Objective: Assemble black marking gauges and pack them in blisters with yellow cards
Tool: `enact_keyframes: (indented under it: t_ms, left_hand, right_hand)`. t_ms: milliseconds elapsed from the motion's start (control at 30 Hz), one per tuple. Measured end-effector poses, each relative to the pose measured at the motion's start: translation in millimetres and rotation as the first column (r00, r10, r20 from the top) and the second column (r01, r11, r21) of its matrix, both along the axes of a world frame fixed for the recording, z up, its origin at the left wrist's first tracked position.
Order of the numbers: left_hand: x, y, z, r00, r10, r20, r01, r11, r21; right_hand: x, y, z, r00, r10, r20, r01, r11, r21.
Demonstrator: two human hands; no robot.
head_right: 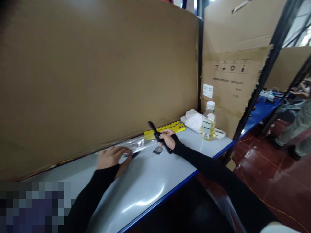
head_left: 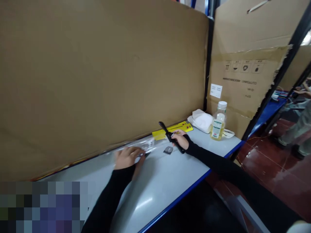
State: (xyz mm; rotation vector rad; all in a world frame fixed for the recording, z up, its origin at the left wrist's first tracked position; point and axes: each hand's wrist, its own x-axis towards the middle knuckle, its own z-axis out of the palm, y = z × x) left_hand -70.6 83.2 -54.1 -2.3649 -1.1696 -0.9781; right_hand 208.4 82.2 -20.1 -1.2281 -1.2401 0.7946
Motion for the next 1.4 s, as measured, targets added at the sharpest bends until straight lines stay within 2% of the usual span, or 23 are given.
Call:
enact_keyframes:
  t_ms: [67,167,300,467,533,633,733,800,833,867,900,933,967,1000,1033,1067,1133,1200,1300,1400]
  left_hand:
    - [12.7,-14.5,9.0,0.998,-0.034,-0.047,0.034,0.999,-0.011]
    - [24.6,-25.7,22.5,0.998,-0.037,-0.046,0.035,0.999,-0.028]
    - [27.8,-31.2,32.8,0.999,0.037,0.033,-0.034,0.996,-0.082]
    - [33.6,-37.1,34.2,0.986,0.096,0.133,-0.071,0.981,-0.182]
    - [37.4,-37.1,31.3,0.980,0.089,0.176,-0.057,0.983,-0.177]
    - [41.7,-36.9,25.6,0.966,0.113,0.231,-0.075,0.983,-0.168]
    - [42.9,-36.3,21.9,0.910,0.199,0.364,-0.130,0.970,-0.205]
    - [43.8,-34.8,20.8,0.790,0.253,0.559,-0.106,0.954,-0.281]
    - [45.1,-33.7,20.4,0.687,0.271,0.674,-0.034,0.939,-0.342]
    - [47.4,-32.6,19.7,0.560,0.292,0.775,0.102,0.905,-0.414]
    - [50.5,-31.7,18.7,0.425,0.325,0.845,0.293,0.834,-0.468]
    - [54.5,-31.2,17.3,0.306,0.368,0.878,0.494,0.727,-0.477]
    - [59.1,-31.2,15.4,0.221,0.406,0.887,0.658,0.609,-0.443]
    - [63.7,-31.6,13.3,0.170,0.431,0.886,0.765,0.509,-0.394]
    - [68.0,-32.5,11.2,0.143,0.438,0.887,0.819,0.451,-0.355]
    - [71.5,-33.6,9.4,0.127,0.434,0.892,0.834,0.441,-0.333]
    - [75.1,-36.0,7.4,0.114,0.429,0.896,0.818,0.472,-0.330]
    - [74.0,-38.6,8.5,0.124,0.443,0.888,0.807,0.476,-0.350]
    - [68.4,-42.6,14.3,0.161,0.440,0.883,0.794,0.474,-0.381]
    - [64.5,-45.8,21.0,0.221,0.436,0.872,0.779,0.460,-0.427]
  right_hand:
    - [2.0,-1.6,0.6,0.992,0.116,-0.058,-0.120,0.991,-0.056]
    - [3.9,1.6,-0.4,0.971,0.218,-0.101,-0.224,0.973,-0.050]
    - [6.0,3.1,1.1,0.942,0.324,-0.083,-0.326,0.946,-0.001]
    - [5.4,-7.7,3.4,0.913,0.355,0.201,-0.377,0.923,0.083]
    - [2.5,-11.0,-0.1,0.910,0.360,0.205,-0.378,0.924,0.053]
    - [-2.5,-13.3,-8.4,0.884,0.439,0.161,-0.446,0.895,0.009]
    - [-6.6,-13.3,-14.2,0.890,0.425,0.164,-0.441,0.894,0.078]
    - [-8.9,-12.9,-14.6,0.921,0.361,0.147,-0.380,0.914,0.138]
    - [-10.1,-13.1,-14.0,0.934,0.336,0.121,-0.352,0.922,0.159]
    - [-11.2,-13.6,-13.1,0.942,0.323,0.089,-0.334,0.927,0.172]
    - [-12.4,-14.6,-12.1,0.945,0.321,0.061,-0.327,0.928,0.180]
    - [-13.5,-16.1,-11.3,0.941,0.335,0.044,-0.337,0.924,0.182]
    - [-14.6,-18.1,-10.9,0.931,0.363,0.038,-0.364,0.915,0.175]
    - [-15.6,-20.5,-10.9,0.917,0.397,0.041,-0.398,0.904,0.159]
    - [-16.5,-23.1,-11.2,0.903,0.427,0.053,-0.430,0.893,0.136]
    - [-17.2,-25.8,-11.7,0.892,0.447,0.070,-0.452,0.885,0.109]
    - [-17.7,-30.0,-12.4,0.892,0.440,0.104,-0.447,0.893,0.058]
    - [-16.3,-31.6,-11.3,0.914,0.387,0.121,-0.394,0.918,0.037]
    - [-11.1,-29.3,-5.3,0.944,0.327,0.049,-0.329,0.944,0.036]
    - [-5.2,-25.5,2.4,0.944,0.329,-0.034,-0.327,0.944,0.046]
